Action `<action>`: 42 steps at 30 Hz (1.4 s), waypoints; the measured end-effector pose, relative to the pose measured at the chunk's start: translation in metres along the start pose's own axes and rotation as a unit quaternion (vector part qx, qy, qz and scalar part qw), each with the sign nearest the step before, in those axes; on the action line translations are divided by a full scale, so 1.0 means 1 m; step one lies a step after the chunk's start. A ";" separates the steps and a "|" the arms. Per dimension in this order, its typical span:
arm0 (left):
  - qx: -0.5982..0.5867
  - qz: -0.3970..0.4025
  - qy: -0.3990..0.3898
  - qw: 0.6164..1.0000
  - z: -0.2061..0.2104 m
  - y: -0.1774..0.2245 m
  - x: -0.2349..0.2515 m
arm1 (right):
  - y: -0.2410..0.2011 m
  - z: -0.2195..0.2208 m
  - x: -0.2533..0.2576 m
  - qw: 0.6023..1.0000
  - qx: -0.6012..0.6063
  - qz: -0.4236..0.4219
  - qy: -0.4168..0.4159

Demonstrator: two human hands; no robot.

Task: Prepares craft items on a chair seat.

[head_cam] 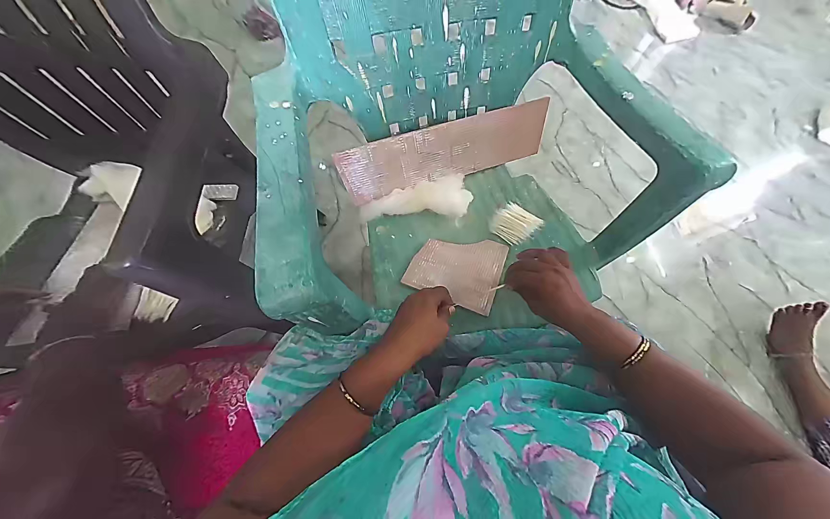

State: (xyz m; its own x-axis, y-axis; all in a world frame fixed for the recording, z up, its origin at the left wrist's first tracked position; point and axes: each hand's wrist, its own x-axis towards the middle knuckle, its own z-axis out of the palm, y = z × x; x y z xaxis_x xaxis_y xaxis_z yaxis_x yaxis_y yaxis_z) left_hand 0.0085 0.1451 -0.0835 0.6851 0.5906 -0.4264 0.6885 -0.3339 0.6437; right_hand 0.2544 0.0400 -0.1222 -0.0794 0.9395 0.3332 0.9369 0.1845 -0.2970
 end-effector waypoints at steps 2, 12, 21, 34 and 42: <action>-0.004 -0.013 0.026 1.000 -0.006 -0.005 0.002 | 0.017 -0.008 0.005 0.996 0.002 0.086 0.000; 0.007 -0.044 -0.017 0.999 -0.007 -0.009 0.013 | 0.059 0.006 0.078 0.943 -0.051 0.328 0.008; 0.075 -0.015 -0.116 0.990 0.003 -0.013 0.011 | 0.053 -0.050 0.017 0.914 -0.046 0.399 -0.059; 0.254 0.000 -0.085 0.963 0.052 -0.001 -0.002 | 0.080 -0.032 -0.064 0.785 0.163 0.588 -0.110; 0.256 -0.008 0.037 0.966 0.030 -0.016 0.031 | 0.106 -0.007 -0.028 0.786 0.248 0.566 -0.016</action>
State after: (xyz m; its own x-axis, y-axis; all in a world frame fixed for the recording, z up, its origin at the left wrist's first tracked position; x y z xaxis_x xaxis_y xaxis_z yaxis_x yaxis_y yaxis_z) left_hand 0.0258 0.1473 -0.1263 0.6674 0.6430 -0.3757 0.7394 -0.6324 0.2311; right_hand 0.3587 0.0315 -0.1566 0.6931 0.5885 -0.4162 0.1664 -0.6924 -0.7020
